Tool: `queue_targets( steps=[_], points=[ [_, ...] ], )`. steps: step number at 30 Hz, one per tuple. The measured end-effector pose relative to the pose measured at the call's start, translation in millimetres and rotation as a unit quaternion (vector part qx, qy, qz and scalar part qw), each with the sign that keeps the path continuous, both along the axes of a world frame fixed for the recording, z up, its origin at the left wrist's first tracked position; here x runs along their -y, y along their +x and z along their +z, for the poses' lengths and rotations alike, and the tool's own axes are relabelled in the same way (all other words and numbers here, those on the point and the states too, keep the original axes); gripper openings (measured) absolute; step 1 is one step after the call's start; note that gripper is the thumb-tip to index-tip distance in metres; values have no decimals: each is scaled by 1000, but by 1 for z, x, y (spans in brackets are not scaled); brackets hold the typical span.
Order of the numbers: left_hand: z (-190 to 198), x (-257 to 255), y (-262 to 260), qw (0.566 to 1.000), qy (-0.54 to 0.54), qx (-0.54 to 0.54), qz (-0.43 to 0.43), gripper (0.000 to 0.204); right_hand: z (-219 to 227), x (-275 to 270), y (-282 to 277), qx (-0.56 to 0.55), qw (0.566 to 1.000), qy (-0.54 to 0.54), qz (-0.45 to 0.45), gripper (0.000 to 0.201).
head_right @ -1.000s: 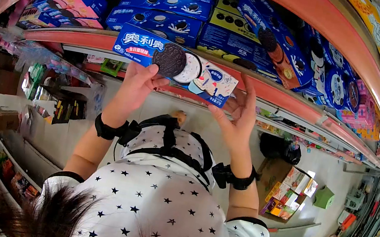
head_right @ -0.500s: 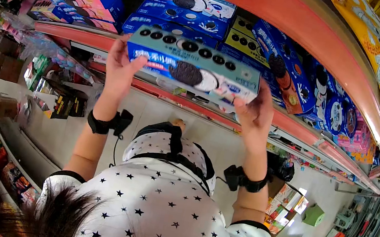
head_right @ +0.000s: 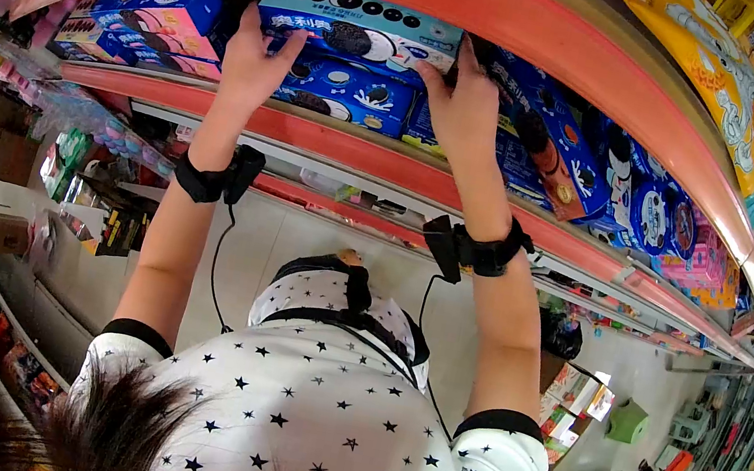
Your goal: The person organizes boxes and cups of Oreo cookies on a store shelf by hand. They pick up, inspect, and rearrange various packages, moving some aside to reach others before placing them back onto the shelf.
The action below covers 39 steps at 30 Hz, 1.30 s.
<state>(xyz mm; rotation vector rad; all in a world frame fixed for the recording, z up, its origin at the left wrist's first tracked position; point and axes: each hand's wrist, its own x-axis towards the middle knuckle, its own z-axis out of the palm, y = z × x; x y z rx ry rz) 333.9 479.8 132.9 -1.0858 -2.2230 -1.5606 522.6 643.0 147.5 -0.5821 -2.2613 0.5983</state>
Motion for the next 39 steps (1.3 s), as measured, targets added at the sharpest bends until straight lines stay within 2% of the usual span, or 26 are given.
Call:
queue_targets(
  steps=[5, 7, 9, 16, 19, 22, 28, 30, 31, 33, 35, 37, 39],
  points=[
    [-4, -1, 9, 998, -14, -33, 41, 64, -2, 8, -4, 19, 1000, 14, -16, 65],
    [-5, -3, 11, 993, -34, -90, 71, 75, -5, 8, -5, 16, 999, 26, -25, 65],
    [-4, -4, 14, 994, -22, -89, 66, 77, -10, 5, -7, 35, 998, 55, -20, 65],
    [-8, -3, 12, 992, -14, -118, 34, 81, -16, 3, -6, 38, 998, 59, -9, 64],
    [-9, -4, 14, 992, -10, -123, 34, 81, -18, 2, -4, 61, 997, 36, -4, 63],
    [-13, -5, 13, 988, -14, -144, 50, 81, -26, -3, -2, 55, 996, 71, -11, 64],
    [-6, 4, 29, 985, -18, -162, 59, 77, -6, 7, 20, 47, 996, 73, -6, 62],
    [0, 11, 34, 984, -13, -173, 47, 75, 14, 16, 39, -38, 996, 79, 23, 52],
    [2, 15, 37, 983, -8, -181, 35, 74, 27, 21, 51, -37, 996, 77, 24, 52],
    [1, 25, 41, 980, -2, -193, 39, 71, 51, 25, 78, -61, 993, 97, -30, 40],
    [-2, 36, 43, 978, 3, -206, 42, 69, 57, 15, 105, -109, 989, 48, -84, 35],
    [-10, 44, 42, 983, 45, -177, -14, 61, 66, -7, 136, -38, 965, 184, -182, 37],
    [-11, 48, 48, 984, 49, -171, -10, 54, 66, -31, 161, 1, 924, 263, -276, 43]
  ],
)
